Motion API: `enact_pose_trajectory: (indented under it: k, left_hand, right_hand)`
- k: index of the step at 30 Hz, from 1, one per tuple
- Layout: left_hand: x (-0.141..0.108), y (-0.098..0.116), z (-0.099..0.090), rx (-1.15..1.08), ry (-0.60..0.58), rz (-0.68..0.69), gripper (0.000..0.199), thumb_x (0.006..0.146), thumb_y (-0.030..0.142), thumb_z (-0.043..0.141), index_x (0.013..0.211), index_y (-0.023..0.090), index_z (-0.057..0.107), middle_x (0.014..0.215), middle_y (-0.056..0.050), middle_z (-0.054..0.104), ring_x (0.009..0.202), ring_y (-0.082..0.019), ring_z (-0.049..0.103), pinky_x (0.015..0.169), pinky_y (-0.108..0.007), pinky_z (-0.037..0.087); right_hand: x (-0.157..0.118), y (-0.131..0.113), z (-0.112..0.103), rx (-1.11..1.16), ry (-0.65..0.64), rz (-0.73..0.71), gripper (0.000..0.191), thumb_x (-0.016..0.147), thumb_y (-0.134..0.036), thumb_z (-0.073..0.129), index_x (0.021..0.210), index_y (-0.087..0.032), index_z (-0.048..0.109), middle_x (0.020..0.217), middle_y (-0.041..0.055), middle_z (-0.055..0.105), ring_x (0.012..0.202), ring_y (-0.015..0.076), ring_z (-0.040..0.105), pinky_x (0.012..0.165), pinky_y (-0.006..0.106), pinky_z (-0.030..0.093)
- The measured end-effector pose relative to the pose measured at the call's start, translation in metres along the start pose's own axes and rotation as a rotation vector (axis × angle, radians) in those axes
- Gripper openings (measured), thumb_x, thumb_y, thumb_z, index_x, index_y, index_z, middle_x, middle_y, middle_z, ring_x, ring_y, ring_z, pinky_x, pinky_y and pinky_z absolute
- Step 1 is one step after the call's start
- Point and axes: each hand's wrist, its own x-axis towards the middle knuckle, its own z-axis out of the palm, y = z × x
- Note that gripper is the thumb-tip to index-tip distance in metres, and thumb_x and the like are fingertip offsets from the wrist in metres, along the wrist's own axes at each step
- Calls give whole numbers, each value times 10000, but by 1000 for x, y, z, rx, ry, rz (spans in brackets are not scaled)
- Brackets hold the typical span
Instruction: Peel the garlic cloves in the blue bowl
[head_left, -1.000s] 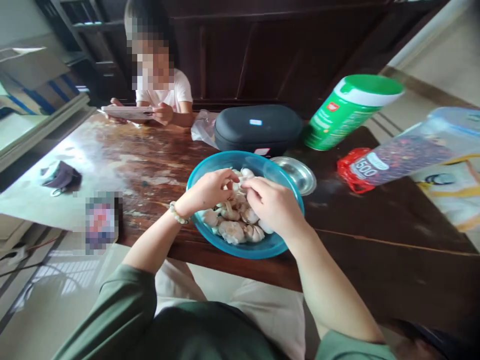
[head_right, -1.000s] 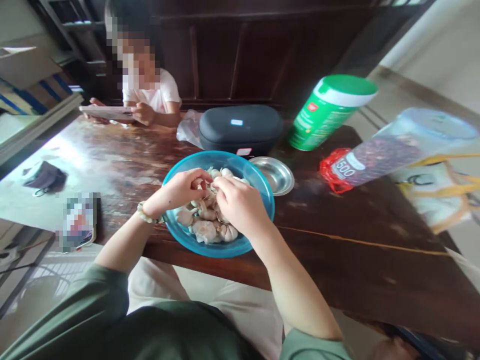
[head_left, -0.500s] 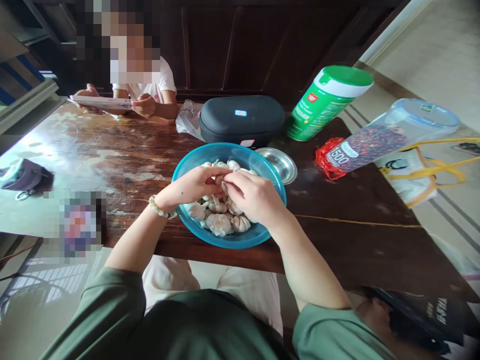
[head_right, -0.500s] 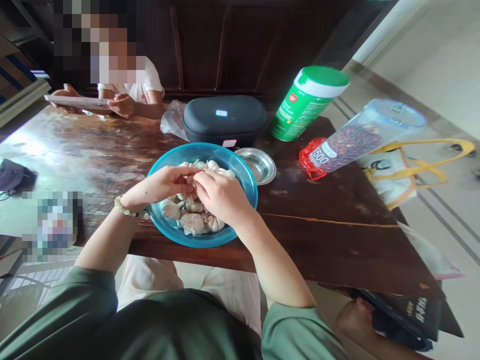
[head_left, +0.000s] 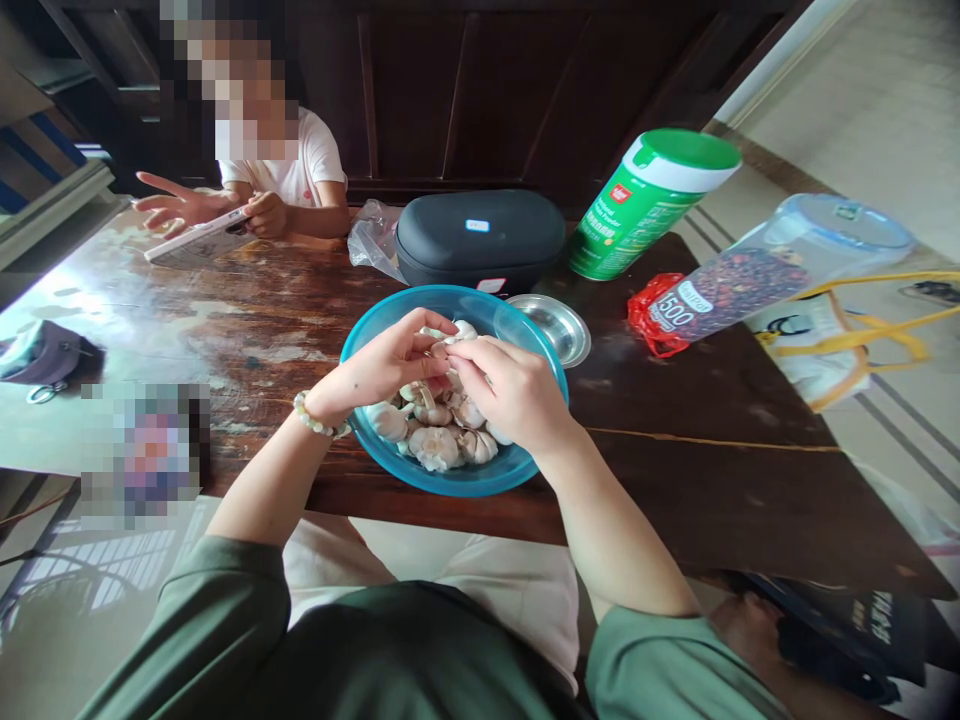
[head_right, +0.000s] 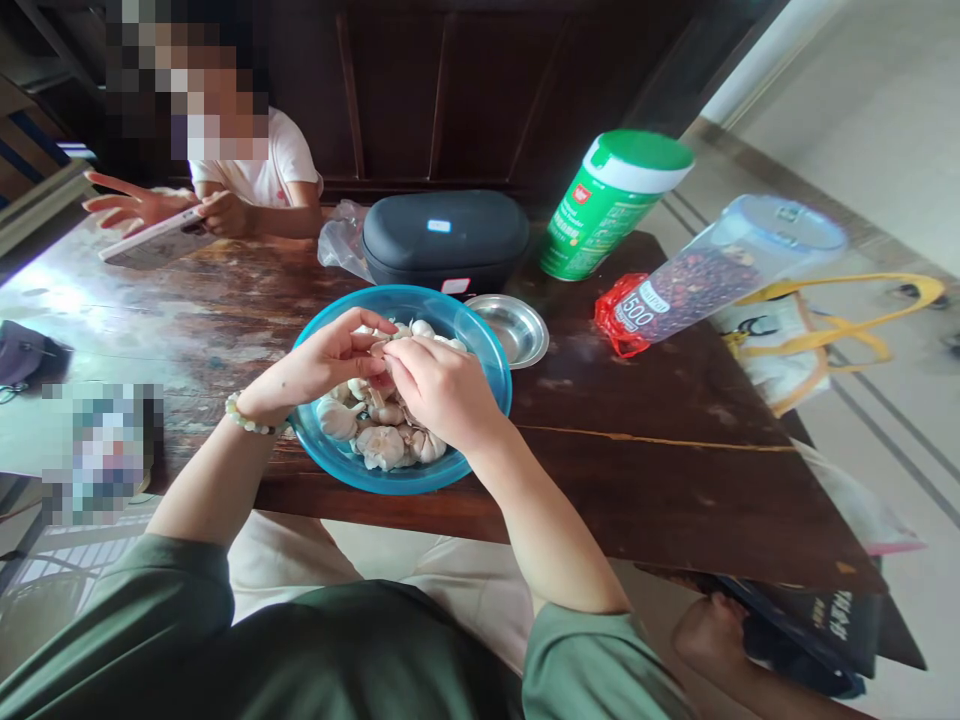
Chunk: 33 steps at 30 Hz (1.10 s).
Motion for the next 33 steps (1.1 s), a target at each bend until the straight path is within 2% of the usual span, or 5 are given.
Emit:
enact_pose_trajectory:
  k: [6,12,24,28,33]
  left_hand:
    - [0,-5,-1,129,16,30,261,896,253,531,1126,176,436,856,-5,568,688,-89,602,630,-222,518]
    - [-1,1,2,242,-26,39,335,908,260,504,1223,169,435,827,-1,548,658,-92,590,608,-217,509]
    - [-4,8,3,394,-105,-10,442,909,205,444,1343,181,365,900,-29,547,607,-91,581,580,-222,509]
    - [-5,8,3,367,-136,-22,463,924,223,433,1379,217,351,953,-50,565,635,-96,584,596,-230,521]
    - [-3,0,0,281,-78,29,537,931,256,451,1443,266,288,924,-38,565,624,-98,577,570,-224,517]
  right_hand:
    - [0,1,1,-7,-21,-11,187,944,-187,457,955,-183,644,902,62,730,832,184,685,744,306,540]
    - [0,1,0,-39,-28,-13,186,937,-176,458,921,-188,643,898,59,720,828,180,673,735,301,530]
    - [0,-1,0,-317,-26,-187,253,923,-122,406,747,-192,574,688,26,648,672,156,618,628,283,447]
    - [-1,-1,0,-234,12,-131,207,913,-133,437,786,-186,591,728,24,674,698,152,637,658,276,480]
    - [-1,0,1,-162,-35,-139,222,874,-98,470,1016,-180,620,973,58,699,844,186,661,693,299,523]
